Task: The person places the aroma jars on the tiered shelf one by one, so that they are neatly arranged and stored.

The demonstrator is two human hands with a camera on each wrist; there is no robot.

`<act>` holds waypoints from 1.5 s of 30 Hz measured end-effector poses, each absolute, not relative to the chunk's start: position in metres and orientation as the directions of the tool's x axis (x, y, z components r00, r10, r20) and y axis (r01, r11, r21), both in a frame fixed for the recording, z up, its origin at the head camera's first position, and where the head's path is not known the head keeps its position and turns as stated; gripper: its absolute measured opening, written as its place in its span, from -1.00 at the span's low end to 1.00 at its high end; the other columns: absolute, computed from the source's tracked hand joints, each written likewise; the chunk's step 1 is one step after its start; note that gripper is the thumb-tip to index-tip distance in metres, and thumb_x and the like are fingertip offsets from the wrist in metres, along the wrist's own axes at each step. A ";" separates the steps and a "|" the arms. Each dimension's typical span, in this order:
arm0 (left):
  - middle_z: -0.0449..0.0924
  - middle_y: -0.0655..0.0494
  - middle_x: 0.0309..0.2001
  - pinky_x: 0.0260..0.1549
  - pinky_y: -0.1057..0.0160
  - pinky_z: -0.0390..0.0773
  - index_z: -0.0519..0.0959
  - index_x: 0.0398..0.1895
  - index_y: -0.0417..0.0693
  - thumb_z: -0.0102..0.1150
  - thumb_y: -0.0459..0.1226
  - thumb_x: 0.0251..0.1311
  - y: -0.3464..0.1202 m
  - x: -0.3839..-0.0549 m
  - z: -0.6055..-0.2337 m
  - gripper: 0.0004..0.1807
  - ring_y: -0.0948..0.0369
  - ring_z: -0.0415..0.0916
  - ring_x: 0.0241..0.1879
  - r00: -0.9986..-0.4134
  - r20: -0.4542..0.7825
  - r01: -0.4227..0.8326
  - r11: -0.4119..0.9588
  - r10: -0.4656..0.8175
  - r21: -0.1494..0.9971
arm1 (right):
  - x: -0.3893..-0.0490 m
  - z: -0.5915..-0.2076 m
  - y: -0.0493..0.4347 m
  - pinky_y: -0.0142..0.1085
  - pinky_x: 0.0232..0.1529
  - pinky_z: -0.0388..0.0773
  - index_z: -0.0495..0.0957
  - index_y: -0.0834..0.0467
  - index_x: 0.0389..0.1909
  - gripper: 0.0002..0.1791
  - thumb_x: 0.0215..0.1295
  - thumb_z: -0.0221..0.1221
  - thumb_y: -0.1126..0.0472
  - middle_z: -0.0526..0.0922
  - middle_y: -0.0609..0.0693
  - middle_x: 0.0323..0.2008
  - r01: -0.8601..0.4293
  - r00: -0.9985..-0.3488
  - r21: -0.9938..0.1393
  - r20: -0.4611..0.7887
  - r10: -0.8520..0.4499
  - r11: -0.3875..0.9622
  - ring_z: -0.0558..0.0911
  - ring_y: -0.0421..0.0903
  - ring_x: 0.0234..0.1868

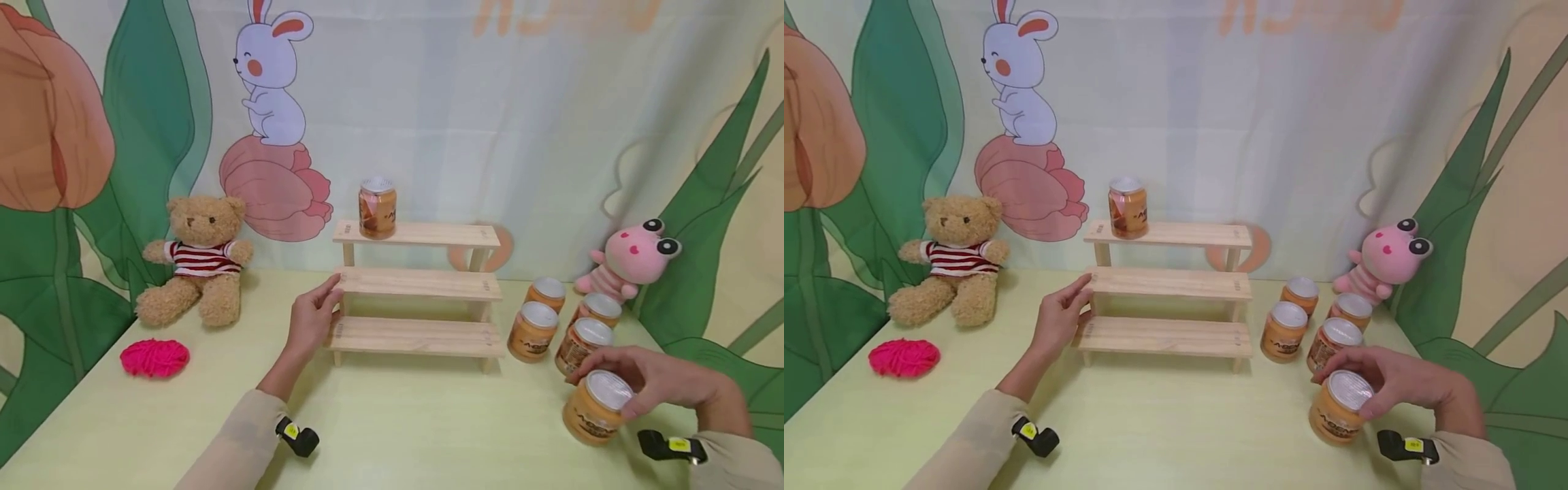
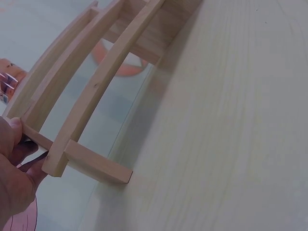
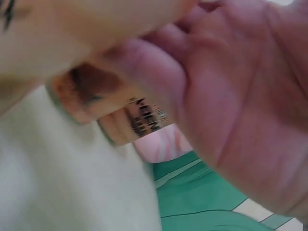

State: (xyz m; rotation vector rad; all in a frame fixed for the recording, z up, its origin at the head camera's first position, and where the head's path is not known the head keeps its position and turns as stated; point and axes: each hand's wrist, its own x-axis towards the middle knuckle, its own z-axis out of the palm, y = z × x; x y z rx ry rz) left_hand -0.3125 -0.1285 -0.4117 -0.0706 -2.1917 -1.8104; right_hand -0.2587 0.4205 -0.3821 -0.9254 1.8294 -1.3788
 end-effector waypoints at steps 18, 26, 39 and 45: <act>0.47 0.01 0.32 -0.11 0.28 0.66 0.48 0.38 0.07 0.11 -0.20 0.44 -0.127 -0.314 -0.414 -0.55 0.11 0.50 0.20 -0.960 0.247 0.216 0.213 -0.131 0.953 | -0.253 -0.370 0.395 -0.25 -0.01 0.63 0.47 0.26 0.21 -0.49 0.21 0.27 0.43 0.57 0.20 0.12 -0.326 -0.615 -0.871 -0.099 -0.782 0.367 0.57 -0.02 0.04; 0.46 0.03 0.33 -0.10 0.29 0.65 0.47 0.38 0.09 0.11 -0.20 0.45 -0.126 -0.314 -0.414 -0.55 0.12 0.50 0.20 -0.962 0.234 0.200 0.219 -0.140 0.955 | -0.253 -0.368 0.381 -0.30 -0.04 0.59 0.48 0.15 0.17 -0.44 0.12 0.39 0.32 0.59 0.05 0.05 -0.444 -0.631 -0.786 -0.066 -0.773 0.430 0.57 -0.06 0.00; 0.46 0.03 0.33 -0.07 0.21 0.65 0.47 0.38 0.10 0.12 -0.19 0.44 -0.128 -0.316 -0.411 -0.54 0.13 0.50 0.19 -0.959 0.250 0.220 0.208 -0.131 0.953 | -0.260 -0.379 0.370 -0.18 0.12 0.59 0.32 0.35 0.29 -0.30 0.11 0.37 0.48 0.45 0.39 0.19 -0.228 -0.582 -0.936 -0.090 -0.808 0.269 0.54 0.08 0.14; 0.48 0.00 0.31 -0.08 0.24 0.65 0.49 0.36 0.05 0.13 -0.21 0.43 -0.127 -0.314 -0.414 -0.55 0.13 0.51 0.17 -0.957 0.251 0.219 0.206 -0.147 0.954 | -0.265 -0.384 0.368 -0.13 0.09 0.61 0.36 0.34 0.27 -0.34 0.12 0.33 0.51 0.47 0.39 0.18 -0.248 -0.583 -0.940 -0.050 -0.811 0.236 0.55 0.10 0.11</act>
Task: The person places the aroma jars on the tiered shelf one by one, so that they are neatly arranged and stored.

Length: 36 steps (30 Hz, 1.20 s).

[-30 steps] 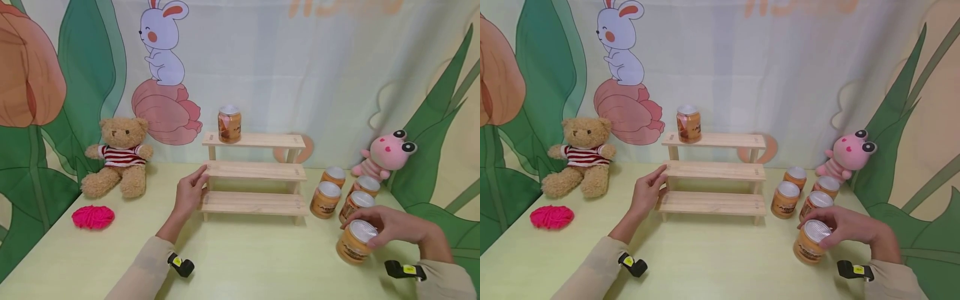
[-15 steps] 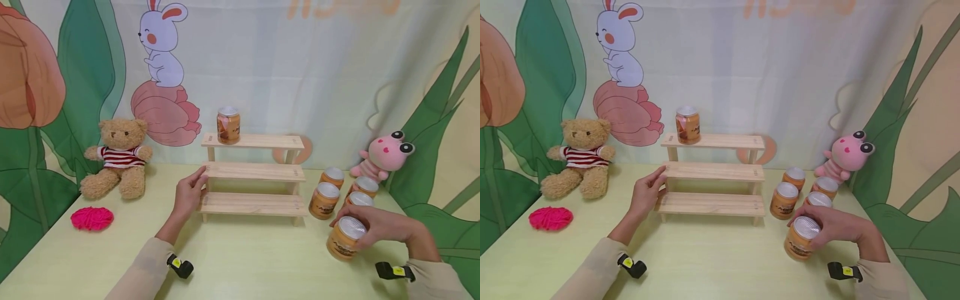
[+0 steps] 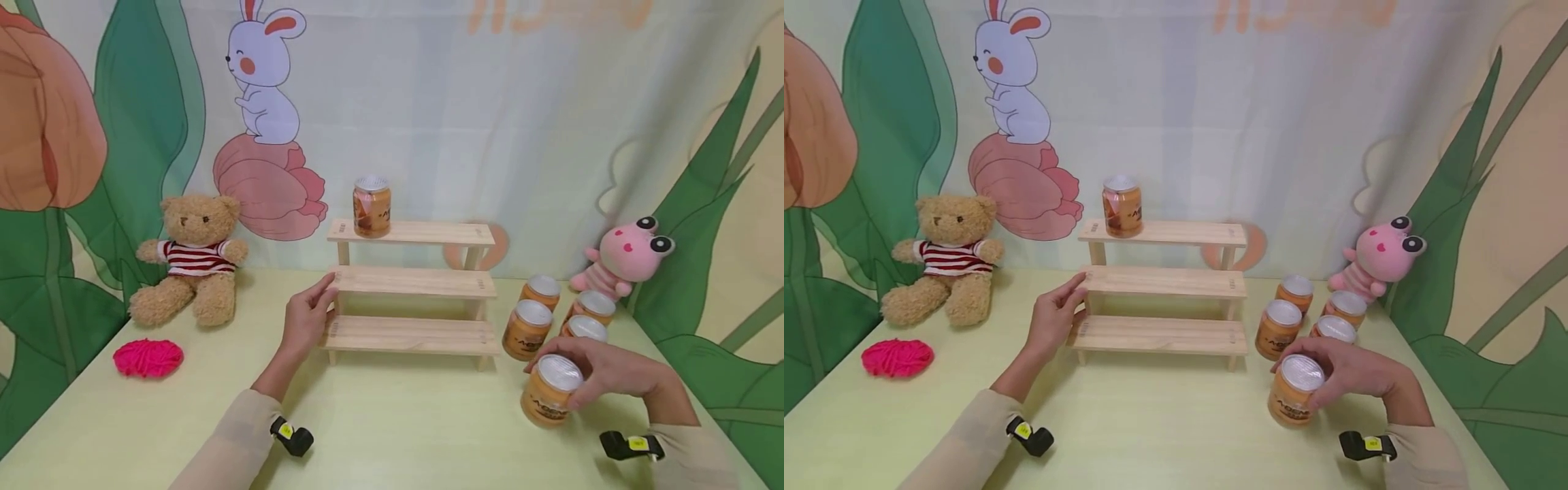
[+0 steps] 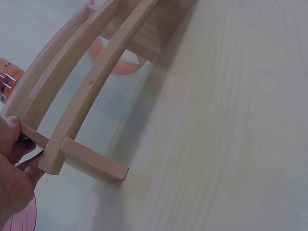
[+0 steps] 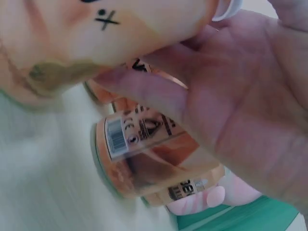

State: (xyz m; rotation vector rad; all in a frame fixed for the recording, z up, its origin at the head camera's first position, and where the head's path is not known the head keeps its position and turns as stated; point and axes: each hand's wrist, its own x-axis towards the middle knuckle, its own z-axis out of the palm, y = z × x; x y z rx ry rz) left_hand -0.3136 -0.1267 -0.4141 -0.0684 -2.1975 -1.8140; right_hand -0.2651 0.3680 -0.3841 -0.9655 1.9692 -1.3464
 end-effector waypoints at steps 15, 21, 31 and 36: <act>0.53 -0.05 0.25 -0.13 0.27 0.66 0.52 0.34 0.03 0.15 -0.23 0.42 -0.129 -0.315 -0.414 -0.56 0.06 0.54 0.15 -0.955 0.253 0.223 0.188 -0.156 0.957 | -0.259 -0.358 0.339 -0.24 -0.16 0.70 0.34 0.29 0.21 -0.43 0.18 0.21 0.60 0.62 0.09 0.06 -0.425 -0.753 -0.895 0.266 -0.602 0.135 0.63 -0.07 -0.05; 0.52 -0.04 0.27 -0.13 0.29 0.66 0.52 0.34 0.04 0.15 -0.21 0.42 -0.129 -0.314 -0.416 -0.56 0.13 0.52 0.13 -0.957 0.249 0.220 0.185 -0.151 0.958 | -0.261 -0.354 0.312 -0.28 0.06 0.63 0.27 0.45 0.24 -0.45 0.23 0.11 0.68 0.55 0.18 0.23 -0.507 -0.714 -0.862 0.428 -0.555 -0.011 0.56 -0.03 0.16; 0.51 -0.04 0.28 -0.13 0.29 0.66 0.51 0.34 0.01 0.16 -0.23 0.42 -0.130 -0.314 -0.415 -0.56 0.13 0.52 0.16 -0.953 0.263 0.235 0.180 -0.151 0.955 | -0.264 -0.352 0.270 -0.33 0.03 0.64 0.37 0.33 0.30 -0.45 0.28 0.08 0.64 0.58 0.10 0.18 -0.453 -0.785 -0.872 0.488 -0.381 -0.184 0.56 -0.07 0.11; 0.51 -0.02 0.27 -0.13 0.28 0.66 0.52 0.33 0.02 0.16 -0.23 0.41 -0.129 -0.316 -0.416 -0.56 0.12 0.52 0.17 -0.957 0.251 0.223 0.181 -0.148 0.958 | -0.269 -0.351 0.251 -0.35 0.02 0.64 0.45 0.27 0.28 -0.45 0.29 0.09 0.64 0.61 0.08 0.12 -0.354 -0.835 -0.884 0.446 -0.322 -0.307 0.58 -0.11 0.06</act>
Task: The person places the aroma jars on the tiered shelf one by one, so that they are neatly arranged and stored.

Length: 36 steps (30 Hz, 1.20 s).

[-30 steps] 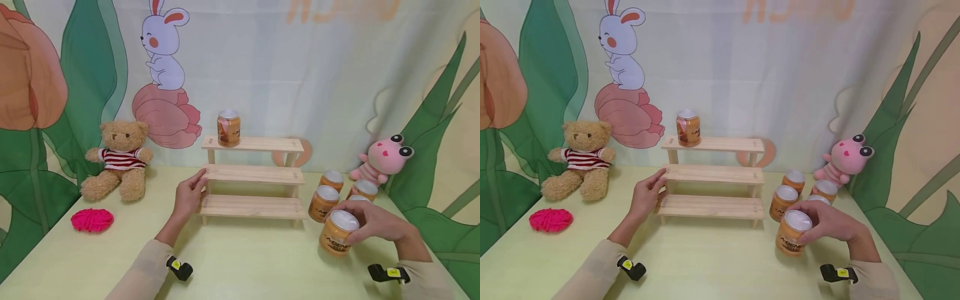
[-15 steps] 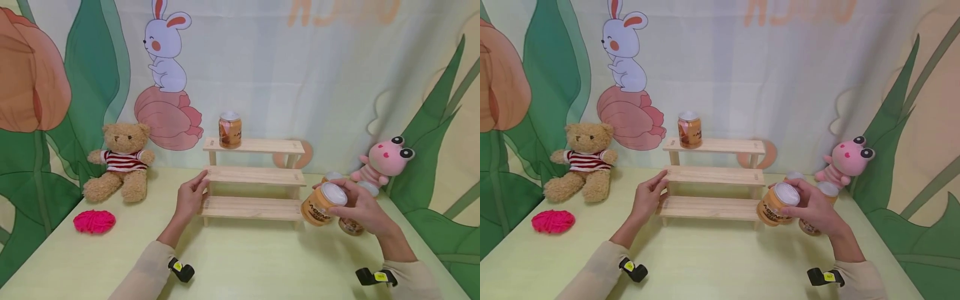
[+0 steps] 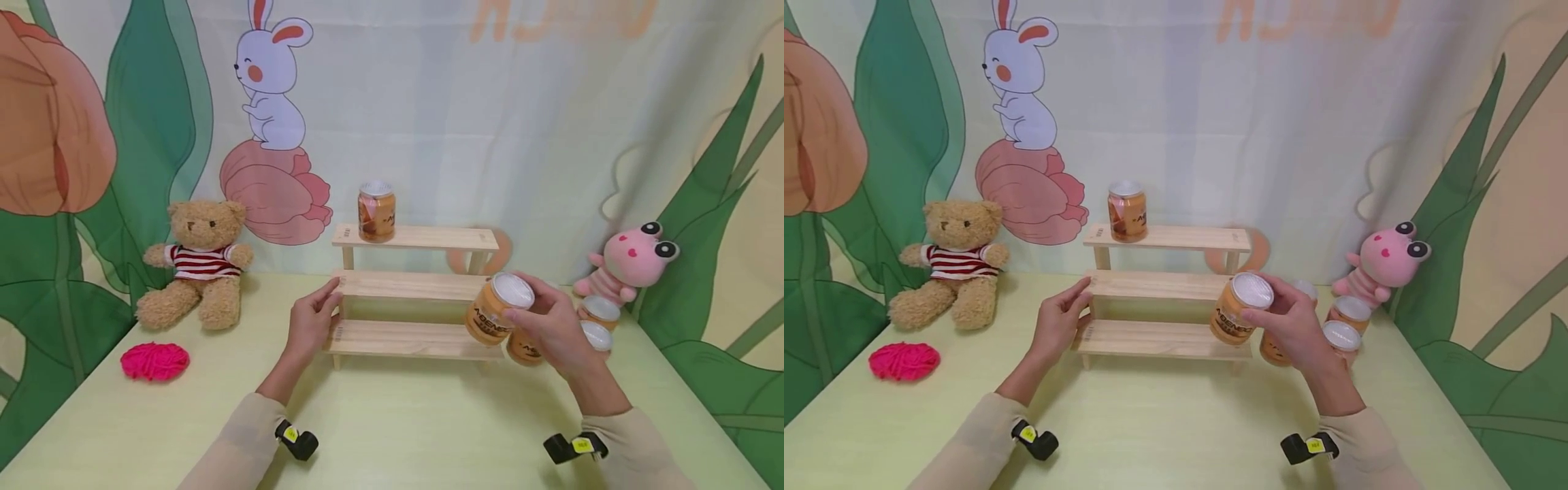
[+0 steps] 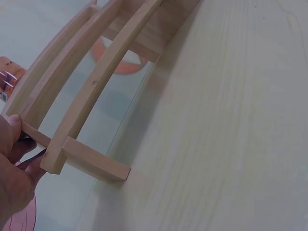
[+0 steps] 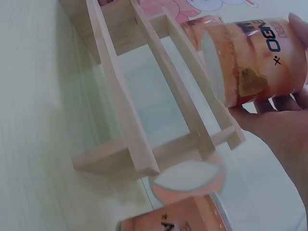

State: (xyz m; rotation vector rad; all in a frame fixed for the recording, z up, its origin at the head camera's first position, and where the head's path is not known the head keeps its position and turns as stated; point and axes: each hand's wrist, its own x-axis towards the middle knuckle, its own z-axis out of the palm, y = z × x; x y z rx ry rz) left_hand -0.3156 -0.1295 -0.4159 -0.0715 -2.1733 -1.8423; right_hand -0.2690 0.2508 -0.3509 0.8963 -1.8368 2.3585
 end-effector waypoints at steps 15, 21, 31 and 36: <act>0.53 -0.03 0.26 -0.15 0.30 0.67 0.53 0.33 0.02 0.18 -0.22 0.40 -0.127 -0.314 -0.416 -0.56 0.12 0.53 0.15 -0.961 0.231 0.205 0.165 -0.155 0.965 | -0.300 -0.340 0.206 -0.37 -0.08 0.65 0.39 0.46 0.30 -0.44 0.27 0.22 0.56 0.69 0.02 -0.05 -0.364 -0.904 -0.894 0.407 -0.133 -0.261 0.62 -0.11 -0.02; 0.53 -0.04 0.26 -0.16 0.31 0.67 0.53 0.33 0.03 0.17 -0.22 0.41 -0.127 -0.314 -0.415 -0.56 0.15 0.52 0.13 -0.959 0.234 0.208 0.162 -0.161 0.965 | -0.316 -0.319 0.193 -0.36 0.01 0.63 0.45 0.37 0.30 -0.42 0.24 0.34 0.42 0.67 0.03 -0.01 -0.395 -0.908 -0.892 0.415 -0.054 -0.220 0.58 -0.08 0.04; 0.54 -0.02 0.25 -0.16 0.32 0.67 0.53 0.33 0.03 0.15 -0.23 0.41 -0.128 -0.315 -0.414 -0.57 0.15 0.52 0.12 -0.957 0.241 0.215 0.163 -0.162 0.963 | -0.347 -0.286 0.175 -0.33 0.04 0.60 0.54 0.34 0.23 -0.41 0.15 0.43 0.37 0.68 0.07 -0.04 -0.468 -0.884 -0.868 0.460 0.086 -0.168 0.59 -0.05 0.02; 0.56 -0.03 0.23 -0.17 0.31 0.67 0.54 0.31 0.01 0.17 -0.24 0.40 -0.128 -0.314 -0.416 -0.57 0.15 0.54 0.10 -0.954 0.251 0.225 0.162 -0.166 0.961 | -0.365 -0.285 0.171 -0.28 0.07 0.58 0.58 0.28 0.19 -0.40 0.08 0.49 0.31 0.70 0.03 -0.08 -0.437 -0.898 -0.891 0.423 0.122 -0.124 0.61 -0.07 -0.01</act>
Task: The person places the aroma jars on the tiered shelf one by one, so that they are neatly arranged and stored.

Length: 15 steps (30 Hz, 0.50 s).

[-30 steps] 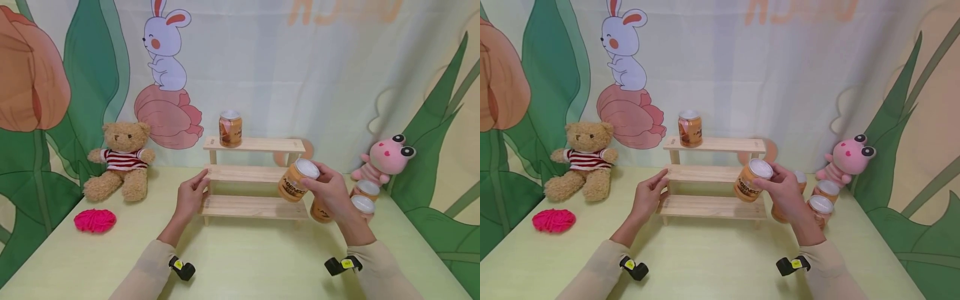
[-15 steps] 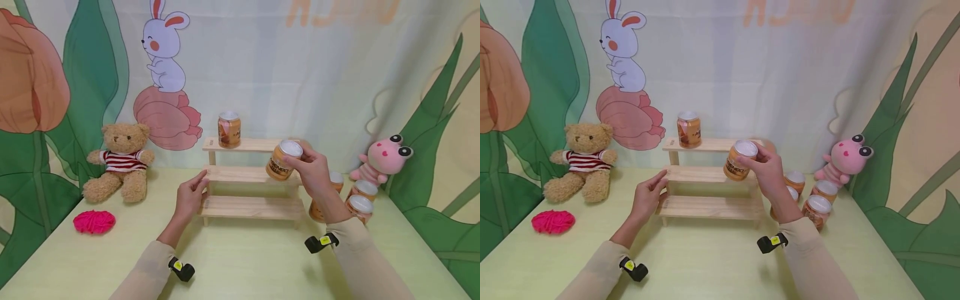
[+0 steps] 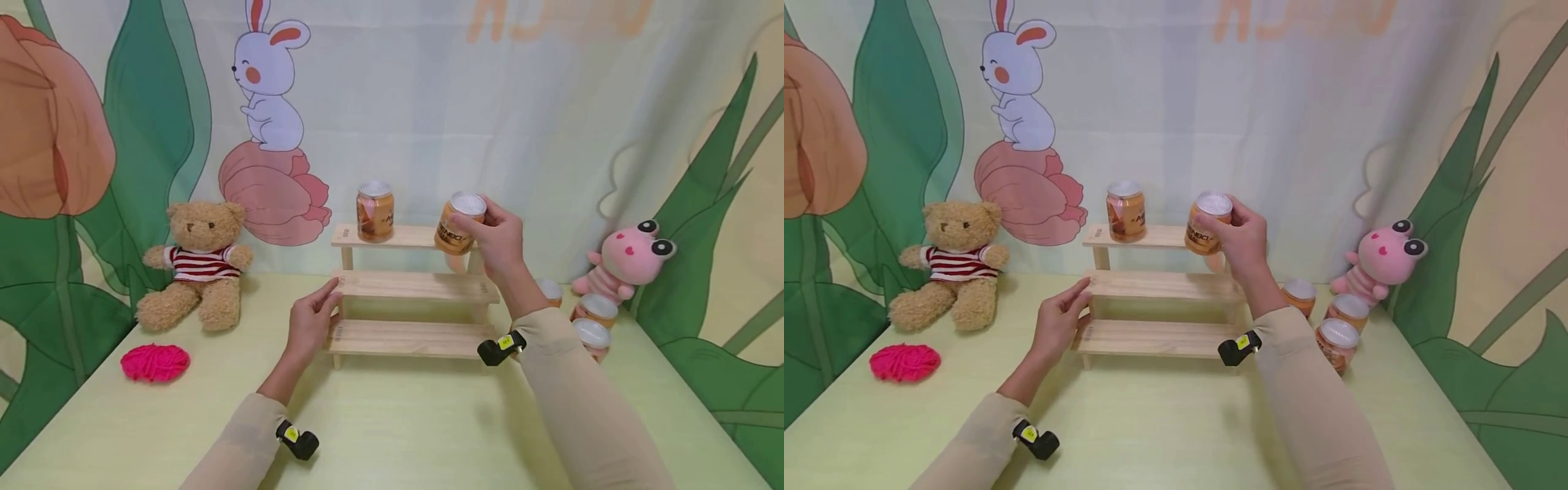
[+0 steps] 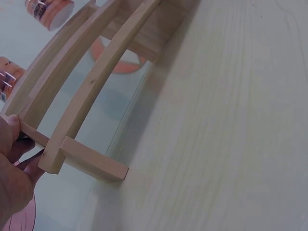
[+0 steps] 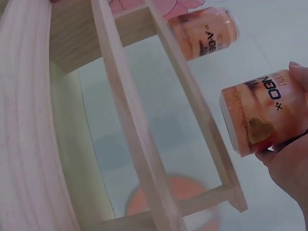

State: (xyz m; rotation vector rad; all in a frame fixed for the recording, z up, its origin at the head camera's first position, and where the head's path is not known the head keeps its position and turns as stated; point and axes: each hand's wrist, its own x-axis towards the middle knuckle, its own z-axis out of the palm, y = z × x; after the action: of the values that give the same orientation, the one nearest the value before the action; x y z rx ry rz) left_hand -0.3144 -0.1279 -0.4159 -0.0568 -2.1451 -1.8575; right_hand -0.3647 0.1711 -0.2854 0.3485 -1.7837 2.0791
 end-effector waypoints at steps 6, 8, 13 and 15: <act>0.54 -0.03 0.25 -0.15 0.30 0.67 0.53 0.32 0.02 0.16 -0.25 0.41 -0.129 -0.311 -0.418 -0.57 0.14 0.53 0.12 -0.957 0.240 0.213 0.168 -0.165 0.963 | -0.376 -0.292 0.166 -0.24 0.07 0.59 0.56 0.29 0.19 -0.40 0.09 0.48 0.29 0.69 0.10 -0.01 -0.414 -0.908 -0.904 0.403 0.110 -0.106 0.61 -0.04 0.02; 0.54 -0.03 0.25 -0.15 0.29 0.67 0.53 0.33 0.02 0.15 -0.25 0.41 -0.129 -0.311 -0.419 -0.57 0.14 0.53 0.13 -0.956 0.240 0.212 0.170 -0.166 0.962 | -0.378 -0.292 0.166 -0.20 0.12 0.57 0.45 0.30 0.27 -0.32 0.13 0.47 0.27 0.64 0.14 0.07 -0.399 -0.915 -0.912 0.389 0.105 -0.097 0.57 -0.01 0.09; 0.54 -0.02 0.25 -0.14 0.27 0.67 0.52 0.33 0.00 0.15 -0.25 0.41 -0.128 -0.312 -0.417 -0.57 0.11 0.53 0.15 -0.953 0.259 0.233 0.166 -0.157 0.958 | -0.387 -0.288 0.167 -0.10 0.24 0.50 0.20 0.27 0.35 -0.19 0.19 0.43 0.19 0.54 0.19 0.20 -0.361 -0.927 -0.932 0.354 0.122 -0.041 0.51 0.01 0.19; 0.54 -0.01 0.26 -0.14 0.28 0.67 0.52 0.33 0.00 0.15 -0.25 0.42 -0.128 -0.311 -0.416 -0.56 0.10 0.53 0.16 -0.953 0.262 0.236 0.168 -0.152 0.957 | -0.390 -0.286 0.166 -0.10 0.24 0.50 0.21 0.29 0.32 -0.21 0.20 0.43 0.17 0.54 0.19 0.20 -0.357 -0.927 -0.934 0.353 0.125 -0.016 0.51 0.01 0.19</act>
State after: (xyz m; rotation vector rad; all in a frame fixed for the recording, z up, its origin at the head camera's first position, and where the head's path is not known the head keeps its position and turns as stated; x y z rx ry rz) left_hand -0.3113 -0.1280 -0.4156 -0.0807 -2.1521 -1.8507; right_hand -0.3904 0.1662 -0.2863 0.2419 -1.9328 2.0097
